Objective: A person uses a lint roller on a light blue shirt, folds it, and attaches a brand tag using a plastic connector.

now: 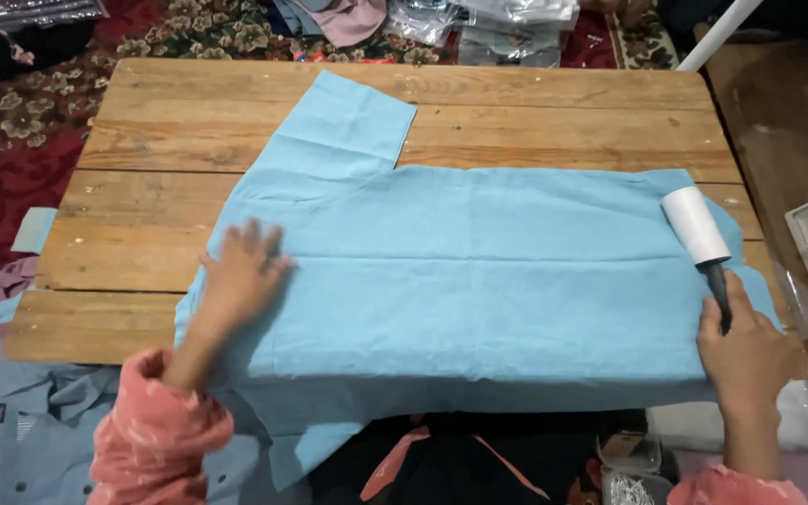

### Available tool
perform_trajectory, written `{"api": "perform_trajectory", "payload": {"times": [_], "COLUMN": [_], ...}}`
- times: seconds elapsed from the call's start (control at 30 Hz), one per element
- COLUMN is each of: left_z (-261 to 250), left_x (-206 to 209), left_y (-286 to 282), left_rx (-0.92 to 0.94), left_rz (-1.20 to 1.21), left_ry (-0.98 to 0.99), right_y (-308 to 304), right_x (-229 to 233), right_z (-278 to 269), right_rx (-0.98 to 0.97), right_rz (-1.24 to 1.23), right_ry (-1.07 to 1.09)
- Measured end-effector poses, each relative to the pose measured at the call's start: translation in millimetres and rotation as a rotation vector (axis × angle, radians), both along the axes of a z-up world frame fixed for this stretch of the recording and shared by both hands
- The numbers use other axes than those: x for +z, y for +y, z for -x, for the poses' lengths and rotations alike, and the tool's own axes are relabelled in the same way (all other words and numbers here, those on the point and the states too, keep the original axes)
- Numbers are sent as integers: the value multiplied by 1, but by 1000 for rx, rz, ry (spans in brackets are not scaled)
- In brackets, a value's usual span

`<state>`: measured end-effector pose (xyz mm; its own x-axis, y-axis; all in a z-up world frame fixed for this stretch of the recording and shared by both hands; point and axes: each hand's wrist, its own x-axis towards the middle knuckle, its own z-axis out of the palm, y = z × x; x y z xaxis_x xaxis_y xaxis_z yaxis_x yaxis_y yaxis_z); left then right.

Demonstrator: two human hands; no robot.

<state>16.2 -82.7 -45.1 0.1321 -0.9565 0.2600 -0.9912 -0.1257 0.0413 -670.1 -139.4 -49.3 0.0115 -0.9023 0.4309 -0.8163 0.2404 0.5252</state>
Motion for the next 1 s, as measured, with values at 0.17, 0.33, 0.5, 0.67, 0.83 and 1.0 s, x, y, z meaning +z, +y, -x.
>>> {"api": "perform_trajectory", "payload": {"times": [0.17, 0.33, 0.5, 0.67, 0.83, 1.0], "left_z": [5, -19, -39, -53, -57, -40], "left_x": [-6, -12, -13, -18, -18, -29], "left_y": [-3, -47, -99, -158, -214, -239], "left_rx": [-21, -3, 17, -8, 14, 71], "left_rz": [-183, -161, -144, -122, -131, 24], "left_ry": [118, 113, 122, 119, 131, -34], "right_y": [-20, -66, -120, -159, -196, -195], "right_x": [14, 23, 20, 16, 17, 13], "right_z": [-23, -45, -50, -55, -60, -54], "right_rx": [120, 221, 276, 326, 338, 343], "right_rz": [0, -77, -52, 20, 62, 69], "right_ry": [-223, -369, -391, -411, -495, -464]}}
